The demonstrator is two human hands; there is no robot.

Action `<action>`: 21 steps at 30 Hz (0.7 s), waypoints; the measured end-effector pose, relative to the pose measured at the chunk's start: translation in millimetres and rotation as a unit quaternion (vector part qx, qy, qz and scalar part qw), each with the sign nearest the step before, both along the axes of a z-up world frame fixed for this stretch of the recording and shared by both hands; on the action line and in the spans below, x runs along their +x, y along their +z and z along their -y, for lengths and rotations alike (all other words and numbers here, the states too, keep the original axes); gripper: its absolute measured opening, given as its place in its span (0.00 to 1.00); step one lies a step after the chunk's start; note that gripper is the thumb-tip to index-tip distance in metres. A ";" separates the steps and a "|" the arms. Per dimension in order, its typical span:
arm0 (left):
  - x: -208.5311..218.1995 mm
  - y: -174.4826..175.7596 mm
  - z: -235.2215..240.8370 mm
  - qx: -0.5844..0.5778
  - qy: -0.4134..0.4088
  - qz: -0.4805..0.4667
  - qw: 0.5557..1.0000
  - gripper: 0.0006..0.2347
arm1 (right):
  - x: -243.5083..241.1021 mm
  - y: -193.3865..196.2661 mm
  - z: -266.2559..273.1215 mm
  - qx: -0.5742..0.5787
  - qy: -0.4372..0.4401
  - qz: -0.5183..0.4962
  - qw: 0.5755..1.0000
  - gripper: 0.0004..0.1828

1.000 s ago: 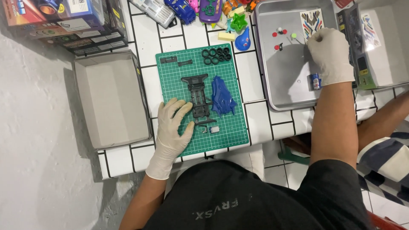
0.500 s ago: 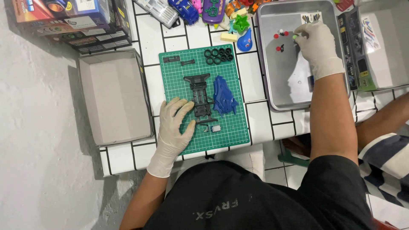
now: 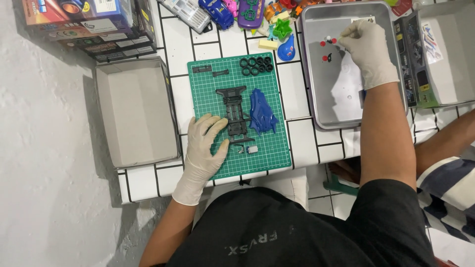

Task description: Assembling a plastic toy car chassis by attaching various small components like gears and body parts.

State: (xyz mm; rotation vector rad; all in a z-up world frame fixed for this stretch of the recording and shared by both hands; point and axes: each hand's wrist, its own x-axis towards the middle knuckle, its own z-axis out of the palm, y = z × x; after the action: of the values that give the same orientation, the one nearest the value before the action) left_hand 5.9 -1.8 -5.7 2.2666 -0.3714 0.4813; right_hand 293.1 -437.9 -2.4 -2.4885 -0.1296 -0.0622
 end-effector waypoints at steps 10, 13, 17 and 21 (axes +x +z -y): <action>0.1 -0.7 0.6 -0.007 0.003 0.017 1.000 0.16 | 17.2 7.8 -38.4 -0.047 0.004 -0.090 0.995 0.07; 0.6 -0.4 0.2 -0.007 0.000 0.021 1.000 0.16 | 18.2 7.9 -41.4 -0.089 0.024 -0.069 0.993 0.08; -0.6 -0.9 -0.2 -0.008 -0.001 0.010 1.000 0.16 | 11.8 12.2 -50.1 -0.129 0.018 -0.069 0.989 0.09; -1.0 -2.4 -0.3 -0.012 0.002 0.011 1.000 0.16 | 7.4 11.4 -47.6 -0.075 0.041 -0.051 0.995 0.08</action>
State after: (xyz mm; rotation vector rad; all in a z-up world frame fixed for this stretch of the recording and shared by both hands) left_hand 4.9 -1.5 -8.2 2.2405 -0.3700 0.5098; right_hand 300.5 -390.2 9.0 -2.6272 -0.1993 0.1128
